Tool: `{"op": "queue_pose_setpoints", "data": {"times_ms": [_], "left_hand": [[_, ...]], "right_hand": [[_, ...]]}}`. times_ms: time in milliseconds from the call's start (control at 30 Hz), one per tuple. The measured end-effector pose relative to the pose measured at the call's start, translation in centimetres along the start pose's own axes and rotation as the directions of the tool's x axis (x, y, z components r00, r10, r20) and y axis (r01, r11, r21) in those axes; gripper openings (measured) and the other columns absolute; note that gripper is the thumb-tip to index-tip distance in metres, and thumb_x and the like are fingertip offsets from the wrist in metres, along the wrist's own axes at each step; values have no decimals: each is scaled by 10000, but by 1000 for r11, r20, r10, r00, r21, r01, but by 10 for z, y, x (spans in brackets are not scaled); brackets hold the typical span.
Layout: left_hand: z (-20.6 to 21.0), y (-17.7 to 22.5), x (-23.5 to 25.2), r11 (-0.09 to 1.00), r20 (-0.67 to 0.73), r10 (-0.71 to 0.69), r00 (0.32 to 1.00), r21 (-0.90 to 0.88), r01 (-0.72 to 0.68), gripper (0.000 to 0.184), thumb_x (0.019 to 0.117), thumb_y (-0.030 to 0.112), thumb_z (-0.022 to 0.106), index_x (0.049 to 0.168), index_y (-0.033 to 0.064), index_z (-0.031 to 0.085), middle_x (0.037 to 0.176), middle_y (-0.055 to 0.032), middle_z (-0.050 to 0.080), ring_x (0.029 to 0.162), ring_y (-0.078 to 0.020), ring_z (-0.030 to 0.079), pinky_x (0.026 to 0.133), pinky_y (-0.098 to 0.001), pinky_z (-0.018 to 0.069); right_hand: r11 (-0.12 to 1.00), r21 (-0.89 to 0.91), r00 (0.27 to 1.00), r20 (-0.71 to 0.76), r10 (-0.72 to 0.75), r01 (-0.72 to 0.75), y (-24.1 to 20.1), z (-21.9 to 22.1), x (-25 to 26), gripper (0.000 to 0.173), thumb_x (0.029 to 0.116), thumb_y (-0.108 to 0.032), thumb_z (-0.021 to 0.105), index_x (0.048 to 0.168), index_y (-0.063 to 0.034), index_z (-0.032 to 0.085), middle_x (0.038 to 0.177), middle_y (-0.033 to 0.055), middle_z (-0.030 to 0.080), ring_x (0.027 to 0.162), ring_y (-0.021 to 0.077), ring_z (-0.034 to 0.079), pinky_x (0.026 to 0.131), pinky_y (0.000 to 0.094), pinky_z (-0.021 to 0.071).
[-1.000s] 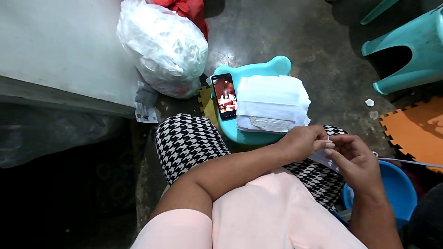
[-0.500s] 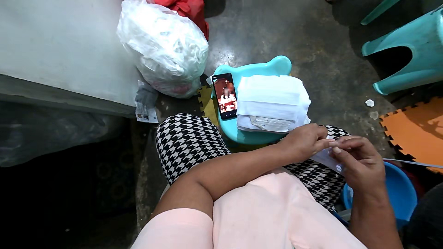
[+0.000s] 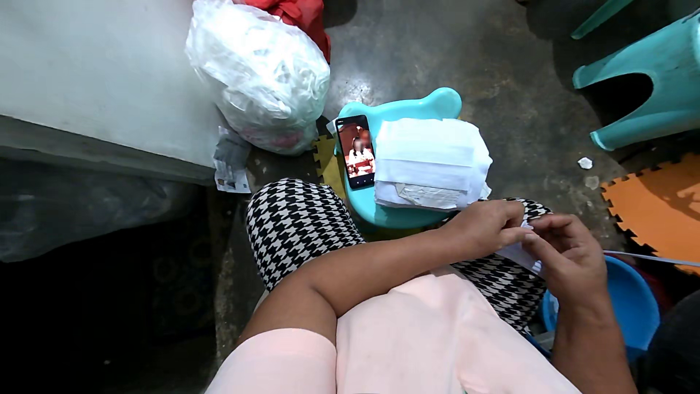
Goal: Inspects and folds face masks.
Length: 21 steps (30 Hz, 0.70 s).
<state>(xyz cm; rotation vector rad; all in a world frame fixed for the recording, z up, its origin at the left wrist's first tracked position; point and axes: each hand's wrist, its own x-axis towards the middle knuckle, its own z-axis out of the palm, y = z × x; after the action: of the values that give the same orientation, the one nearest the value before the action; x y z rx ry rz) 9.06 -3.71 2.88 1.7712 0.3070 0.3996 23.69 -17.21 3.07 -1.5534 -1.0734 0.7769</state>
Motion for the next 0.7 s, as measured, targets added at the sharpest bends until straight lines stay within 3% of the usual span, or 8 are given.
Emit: {"op": "queue_pose_setpoints", "data": {"times_ms": [233,500,633,700], "left_hand": [[-1,3,-1,999,-2,-18,1000,-39,18,207,985,137,664,953,-64,631,794,-122,618,730,-167,592,700,-314,497],[-2,4,-1,998,-3,-50,999,-34,50,223,995,148,653,1004,-75,642,846,-147,651,773,-191,624,742,-340,521],[0,0,-1,999,-41,-50,998,-2,50,256,1025,187,612,963,-61,634,813,-133,606,763,-198,592,725,-343,500],[1,-1,-1,998,-46,-57,997,38,58,300,1042,208,574,936,-63,650,865,-151,605,820,-228,602,764,-362,506]], "right_hand": [[1000,5,1000,16,-15,15,1,-1,1,167,922,-141,695,1073,-184,637,917,-144,671,782,-20,639,709,159,557],[999,-20,999,27,-42,42,8,-4,1,125,949,-178,665,1052,-200,598,936,-152,631,776,-35,616,699,151,550],[997,61,999,18,-51,50,12,-5,1,162,949,-138,635,1061,-255,638,973,-146,641,773,-9,620,686,168,552],[996,69,998,14,-61,60,12,-5,1,168,952,-131,628,1061,-258,640,982,-144,635,774,-9,615,685,165,550]]}}
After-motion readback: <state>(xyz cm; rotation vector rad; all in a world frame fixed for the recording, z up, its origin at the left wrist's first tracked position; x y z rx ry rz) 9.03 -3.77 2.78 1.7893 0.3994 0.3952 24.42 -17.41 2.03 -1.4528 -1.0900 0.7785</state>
